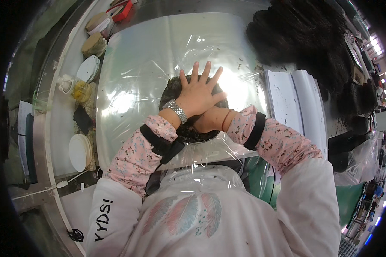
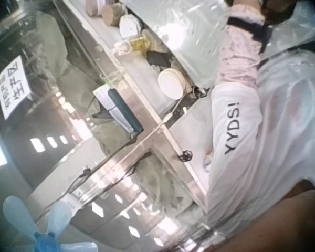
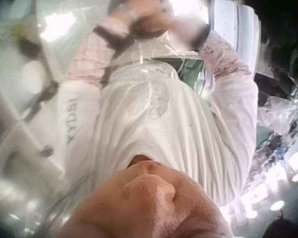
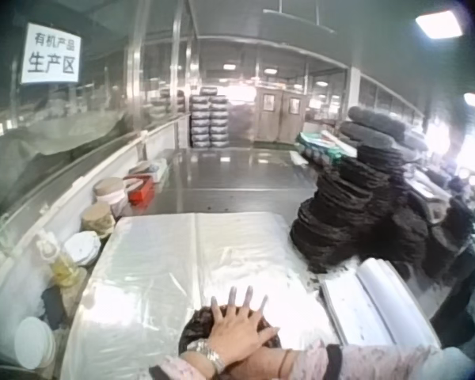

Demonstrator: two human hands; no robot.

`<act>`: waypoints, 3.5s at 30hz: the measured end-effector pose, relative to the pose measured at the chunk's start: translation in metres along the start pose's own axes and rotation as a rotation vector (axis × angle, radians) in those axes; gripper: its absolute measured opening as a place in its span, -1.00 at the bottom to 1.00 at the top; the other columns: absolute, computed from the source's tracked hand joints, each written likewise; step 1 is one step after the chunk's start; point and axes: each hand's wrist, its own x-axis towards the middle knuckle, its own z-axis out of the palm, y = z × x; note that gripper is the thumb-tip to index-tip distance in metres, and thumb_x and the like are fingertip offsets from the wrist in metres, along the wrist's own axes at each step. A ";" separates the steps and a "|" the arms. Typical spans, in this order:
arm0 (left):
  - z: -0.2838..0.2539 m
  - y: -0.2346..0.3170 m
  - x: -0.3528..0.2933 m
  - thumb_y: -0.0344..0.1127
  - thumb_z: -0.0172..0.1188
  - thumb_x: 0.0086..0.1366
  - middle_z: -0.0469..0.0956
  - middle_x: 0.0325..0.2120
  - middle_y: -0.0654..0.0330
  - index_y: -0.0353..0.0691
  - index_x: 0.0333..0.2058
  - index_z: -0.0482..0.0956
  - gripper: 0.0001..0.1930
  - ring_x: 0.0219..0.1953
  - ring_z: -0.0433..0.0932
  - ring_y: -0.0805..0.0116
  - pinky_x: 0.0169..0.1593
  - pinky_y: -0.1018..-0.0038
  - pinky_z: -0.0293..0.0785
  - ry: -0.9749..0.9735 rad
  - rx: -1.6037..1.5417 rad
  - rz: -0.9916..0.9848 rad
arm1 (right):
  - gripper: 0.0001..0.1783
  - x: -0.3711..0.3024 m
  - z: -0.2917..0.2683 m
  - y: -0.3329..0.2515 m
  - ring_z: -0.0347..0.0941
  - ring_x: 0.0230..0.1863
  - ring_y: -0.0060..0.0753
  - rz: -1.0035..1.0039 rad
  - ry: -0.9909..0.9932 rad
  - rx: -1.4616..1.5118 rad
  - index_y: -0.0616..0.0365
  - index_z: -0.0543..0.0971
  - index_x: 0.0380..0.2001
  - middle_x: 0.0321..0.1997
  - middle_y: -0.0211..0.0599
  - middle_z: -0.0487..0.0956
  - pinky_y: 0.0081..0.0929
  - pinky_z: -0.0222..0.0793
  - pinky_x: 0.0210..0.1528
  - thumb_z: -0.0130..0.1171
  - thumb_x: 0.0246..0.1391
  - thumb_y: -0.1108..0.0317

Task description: The person repeatedly packs a dark, granular food substance into a round metal mold on a stainless steel table. They press the material down by hand, cover it with a sheet of plastic wrap, and then place a circular paper label on top. The process is repeated multiple times in a continuous loop.

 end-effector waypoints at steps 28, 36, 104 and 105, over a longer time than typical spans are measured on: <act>0.050 -0.114 -0.253 -0.37 0.36 0.20 0.58 -0.25 0.08 -0.22 -0.22 0.59 -0.80 -0.12 0.55 0.03 0.08 0.21 0.45 0.245 -0.191 0.031 | -0.12 0.001 -0.008 0.015 -0.11 0.57 0.36 -0.036 0.072 -0.209 -0.13 -0.06 0.59 0.67 0.02 -0.24 0.29 0.00 0.52 0.06 0.35 -0.02; -0.159 -0.154 -0.183 -0.53 0.07 0.41 0.59 -0.07 0.00 -0.32 -0.05 0.57 -0.80 0.01 0.55 -0.03 0.08 0.23 0.47 0.940 0.221 -0.117 | -0.06 0.004 -0.005 0.014 -0.11 0.59 0.25 0.013 0.070 -0.203 -0.18 -0.12 0.60 0.67 0.00 -0.23 0.51 -0.17 0.47 0.10 0.31 0.06; -0.016 0.029 -0.099 0.24 0.20 0.33 0.65 -0.33 -0.10 -0.28 0.25 0.49 -0.25 -0.28 0.69 -0.06 -0.19 0.15 0.63 -0.041 -0.270 0.022 | -0.08 -0.087 0.019 0.002 0.34 0.41 -0.13 -0.055 1.238 2.075 0.40 0.35 0.35 0.32 0.11 0.48 -0.23 0.25 0.44 -0.29 0.43 -0.33; -0.018 0.029 -0.098 0.23 0.21 0.32 0.65 -0.30 -0.08 -0.27 0.15 0.53 -0.31 -0.29 0.70 -0.06 -0.19 0.16 0.64 -0.046 -0.259 0.013 | -0.03 -0.088 0.008 -0.005 0.32 0.42 -0.10 -0.149 1.307 1.866 0.41 0.32 0.37 0.35 0.12 0.46 -0.15 0.19 0.47 -0.38 0.44 -0.37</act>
